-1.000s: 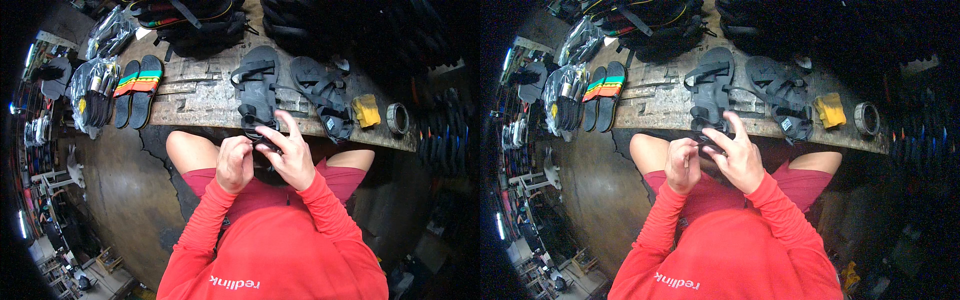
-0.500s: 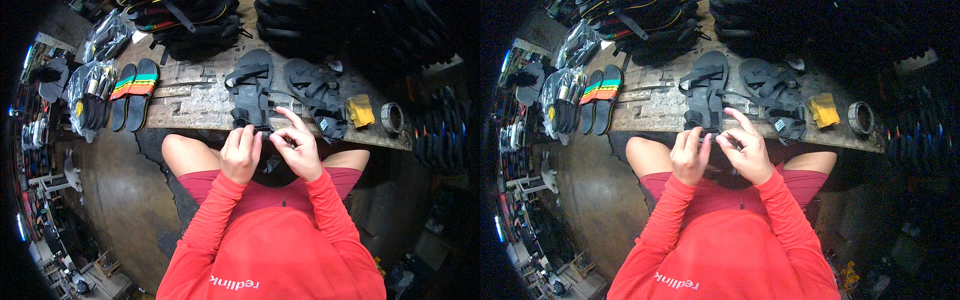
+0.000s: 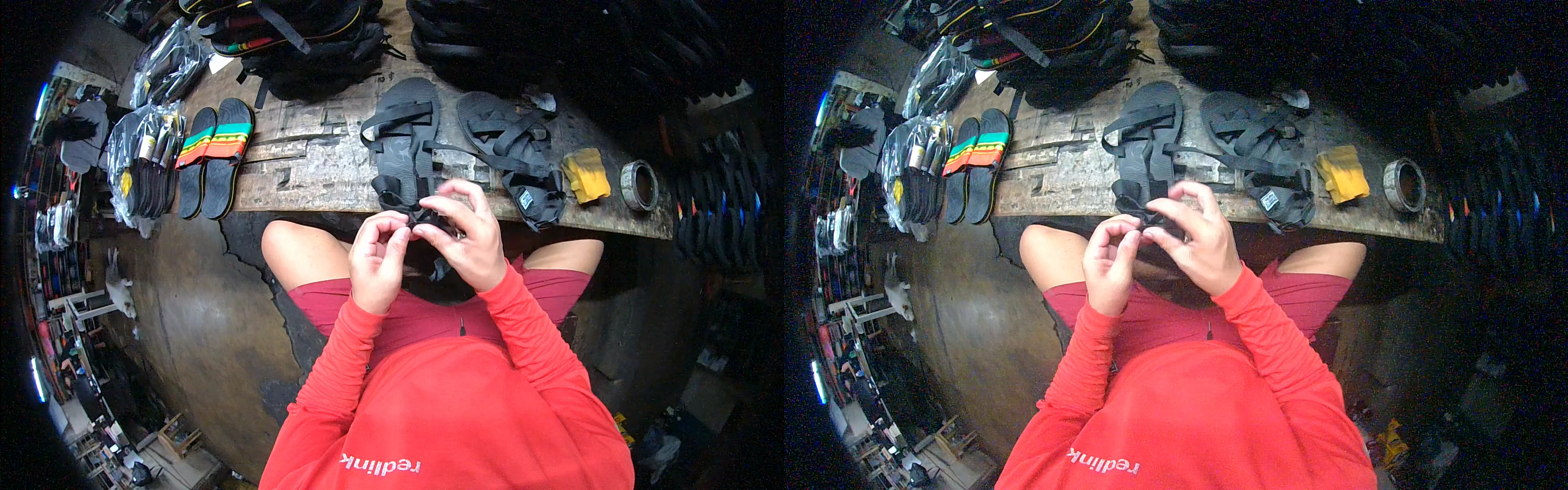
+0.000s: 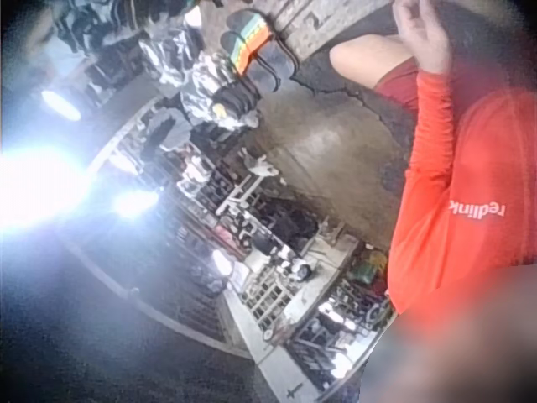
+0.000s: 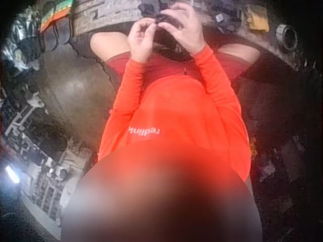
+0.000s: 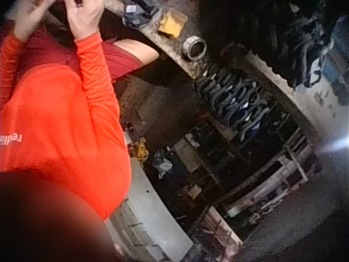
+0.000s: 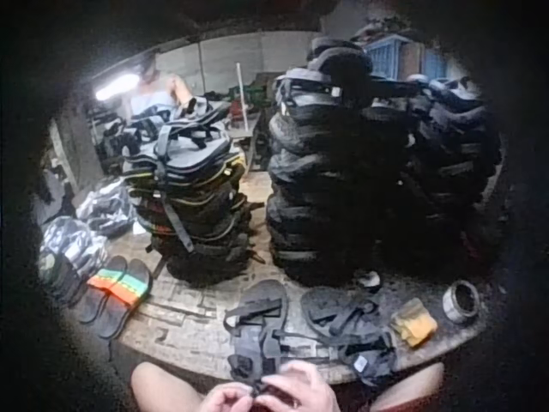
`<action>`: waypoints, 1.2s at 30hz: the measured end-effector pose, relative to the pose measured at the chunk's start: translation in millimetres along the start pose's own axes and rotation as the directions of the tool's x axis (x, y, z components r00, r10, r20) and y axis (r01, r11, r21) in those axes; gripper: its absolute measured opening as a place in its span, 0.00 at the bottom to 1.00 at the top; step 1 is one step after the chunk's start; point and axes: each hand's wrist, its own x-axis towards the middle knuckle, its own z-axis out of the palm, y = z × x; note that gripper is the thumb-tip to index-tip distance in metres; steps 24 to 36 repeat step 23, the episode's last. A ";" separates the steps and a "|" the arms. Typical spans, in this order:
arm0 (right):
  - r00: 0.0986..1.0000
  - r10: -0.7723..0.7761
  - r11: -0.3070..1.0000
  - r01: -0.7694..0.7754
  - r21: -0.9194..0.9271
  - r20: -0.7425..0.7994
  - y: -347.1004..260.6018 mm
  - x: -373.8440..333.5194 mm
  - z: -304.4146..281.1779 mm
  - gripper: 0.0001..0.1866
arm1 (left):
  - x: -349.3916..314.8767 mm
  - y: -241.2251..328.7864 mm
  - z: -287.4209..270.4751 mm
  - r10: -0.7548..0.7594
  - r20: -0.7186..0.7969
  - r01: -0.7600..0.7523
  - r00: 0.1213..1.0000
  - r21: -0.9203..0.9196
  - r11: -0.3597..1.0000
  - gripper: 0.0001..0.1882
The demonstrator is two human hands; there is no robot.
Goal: The person wipes a black sandal with a yellow cloth, then threads and secures a strap through a buckle on the sandal. They repeat the process on a second sandal, adjusting the strap and buckle to complete the assembly.
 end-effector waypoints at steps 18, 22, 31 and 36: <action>0.977 0.208 0.964 -0.197 0.176 -0.043 -5.3 -14.2 -1.2 0.04 | -8.7 -1.8 19.2 0.236 -0.044 -0.187 0.971 0.483 0.856 0.06; 0.991 0.123 0.983 -0.114 0.143 -0.052 -5.5 -11.2 5.5 0.05 | -4.4 -2.2 12.2 0.403 0.093 -0.379 0.910 0.576 0.724 0.10; 0.993 0.105 0.984 -0.096 0.147 -0.055 -4.5 -10.3 6.5 0.06 | -4.9 -3.2 11.7 0.387 0.101 -0.376 0.916 0.547 0.748 0.10; 0.993 0.105 0.984 -0.096 0.147 -0.055 -4.5 -10.3 6.5 0.06 | -4.9 -3.2 11.7 0.387 0.101 -0.376 0.916 0.547 0.748 0.10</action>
